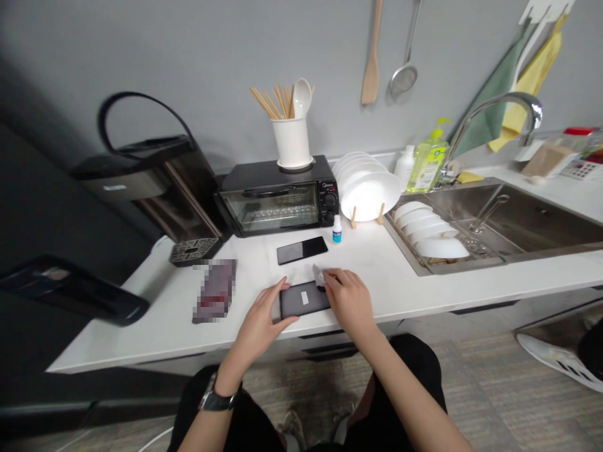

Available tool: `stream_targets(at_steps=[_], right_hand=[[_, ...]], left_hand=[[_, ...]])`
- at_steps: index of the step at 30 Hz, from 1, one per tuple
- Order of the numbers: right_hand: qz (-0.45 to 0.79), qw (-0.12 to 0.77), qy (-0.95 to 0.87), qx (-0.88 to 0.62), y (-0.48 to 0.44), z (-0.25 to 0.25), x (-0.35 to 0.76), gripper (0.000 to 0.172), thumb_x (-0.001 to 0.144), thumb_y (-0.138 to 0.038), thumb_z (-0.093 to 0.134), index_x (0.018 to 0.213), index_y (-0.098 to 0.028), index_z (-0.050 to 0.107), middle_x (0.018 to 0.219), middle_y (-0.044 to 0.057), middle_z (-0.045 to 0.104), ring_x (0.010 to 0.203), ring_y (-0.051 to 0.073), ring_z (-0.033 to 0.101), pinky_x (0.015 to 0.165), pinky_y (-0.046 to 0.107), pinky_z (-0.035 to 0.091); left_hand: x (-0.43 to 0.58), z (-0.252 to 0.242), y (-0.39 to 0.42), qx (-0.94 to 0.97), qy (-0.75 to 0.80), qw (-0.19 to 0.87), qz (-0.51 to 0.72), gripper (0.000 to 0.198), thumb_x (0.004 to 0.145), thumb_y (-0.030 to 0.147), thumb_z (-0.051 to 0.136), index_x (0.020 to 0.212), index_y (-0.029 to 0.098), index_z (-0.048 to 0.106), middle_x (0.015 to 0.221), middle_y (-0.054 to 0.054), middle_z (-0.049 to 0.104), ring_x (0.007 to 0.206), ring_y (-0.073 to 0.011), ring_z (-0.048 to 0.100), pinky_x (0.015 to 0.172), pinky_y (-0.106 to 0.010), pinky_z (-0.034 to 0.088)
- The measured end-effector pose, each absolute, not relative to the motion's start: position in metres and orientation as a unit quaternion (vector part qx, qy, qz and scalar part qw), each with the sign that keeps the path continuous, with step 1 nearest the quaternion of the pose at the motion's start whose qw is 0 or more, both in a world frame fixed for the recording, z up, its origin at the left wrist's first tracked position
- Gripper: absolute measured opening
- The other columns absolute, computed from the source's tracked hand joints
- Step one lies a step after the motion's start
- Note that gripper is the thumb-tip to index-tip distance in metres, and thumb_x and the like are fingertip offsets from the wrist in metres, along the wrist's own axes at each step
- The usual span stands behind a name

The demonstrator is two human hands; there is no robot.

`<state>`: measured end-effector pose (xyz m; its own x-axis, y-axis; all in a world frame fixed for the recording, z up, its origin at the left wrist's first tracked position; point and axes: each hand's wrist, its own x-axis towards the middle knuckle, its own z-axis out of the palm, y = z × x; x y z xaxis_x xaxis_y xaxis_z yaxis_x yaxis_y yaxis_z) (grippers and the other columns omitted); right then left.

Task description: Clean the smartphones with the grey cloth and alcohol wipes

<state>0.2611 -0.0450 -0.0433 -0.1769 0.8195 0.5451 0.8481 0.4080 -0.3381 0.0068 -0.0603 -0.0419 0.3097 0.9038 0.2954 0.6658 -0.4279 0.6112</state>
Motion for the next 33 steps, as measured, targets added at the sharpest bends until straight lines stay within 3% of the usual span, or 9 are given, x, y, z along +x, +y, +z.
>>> stream_targets(at_steps=[4,8,12,18,21,24,29,33], right_hand=[[-0.006,0.267,-0.823,-0.501,-0.068,-0.048,0.200,0.047,0.106,-0.035,0.048,0.147,-0.014,0.055,0.151,0.014,0.058,0.144,0.034,0.049,0.120,0.058,0.034],[0.023,0.238,-0.865,-0.442,-0.090,-0.050,0.177,0.050,0.108,-0.036,0.044,0.155,-0.017,0.046,0.157,0.009,0.052,0.148,0.028,0.044,0.126,0.056,0.027],[-0.024,0.211,-0.866,-0.453,-0.100,-0.059,0.217,0.054,0.107,-0.039,0.047,0.156,-0.020,0.043,0.160,0.007,0.047,0.151,0.028,0.040,0.125,0.056,0.026],[-0.085,0.253,-0.786,-0.557,-0.088,-0.066,0.254,0.052,0.105,-0.044,0.049,0.148,-0.016,0.051,0.160,0.012,0.047,0.156,0.036,0.029,0.124,0.064,0.024],[-0.054,0.271,-0.801,-0.531,-0.082,-0.062,0.227,0.060,0.105,-0.044,0.048,0.156,-0.014,0.041,0.165,0.015,0.038,0.155,0.034,0.030,0.123,0.060,0.030],[-0.022,0.251,-0.855,-0.453,-0.084,-0.061,0.203,0.064,0.104,-0.043,0.050,0.161,-0.016,0.035,0.165,0.014,0.037,0.154,0.030,0.035,0.123,0.054,0.034],[-0.047,0.231,-0.853,-0.465,-0.091,-0.070,0.227,0.049,0.107,-0.036,0.049,0.153,-0.021,0.048,0.160,0.009,0.047,0.149,0.029,0.044,0.123,0.056,0.033],[-0.088,0.259,-0.802,-0.531,-0.090,-0.076,0.258,0.043,0.108,-0.032,0.044,0.148,-0.021,0.053,0.160,0.009,0.047,0.150,0.032,0.042,0.121,0.059,0.033]], left_hand=[[0.010,-0.044,-0.060,0.771,0.513,0.206,0.315,0.095,0.084,0.015,0.077,0.161,0.033,0.026,0.140,-0.008,0.061,0.130,-0.0276,0.056,0.114,-0.049,0.046],[0.006,-0.045,-0.059,0.777,0.509,0.194,0.314,0.097,0.082,0.005,0.071,0.163,0.031,0.024,0.141,-0.009,0.061,0.130,-0.0274,0.055,0.111,-0.047,0.049],[0.005,-0.042,-0.059,0.770,0.517,0.199,0.318,0.102,0.078,0.018,0.085,0.161,0.031,0.028,0.137,-0.008,0.063,0.127,-0.0282,0.058,0.109,-0.047,0.050],[0.007,-0.038,-0.057,0.770,0.519,0.202,0.312,0.102,0.072,0.029,0.093,0.157,0.032,0.036,0.137,-0.007,0.064,0.127,-0.0303,0.058,0.110,-0.049,0.048],[0.007,-0.038,-0.058,0.768,0.523,0.206,0.308,0.099,0.075,0.029,0.091,0.157,0.032,0.036,0.138,-0.007,0.063,0.127,-0.0297,0.058,0.110,-0.048,0.048],[0.006,-0.038,-0.058,0.766,0.527,0.208,0.302,0.097,0.076,0.024,0.089,0.157,0.032,0.037,0.140,-0.008,0.062,0.128,-0.0290,0.057,0.110,-0.048,0.048],[0.006,-0.038,-0.057,0.770,0.521,0.208,0.303,0.098,0.074,0.026,0.091,0.156,0.033,0.038,0.136,-0.007,0.064,0.126,-0.0293,0.058,0.109,-0.049,0.049],[0.007,-0.036,-0.059,0.773,0.521,0.204,0.299,0.096,0.073,0.027,0.091,0.155,0.033,0.040,0.138,-0.006,0.063,0.126,-0.0291,0.056,0.109,-0.048,0.048]])
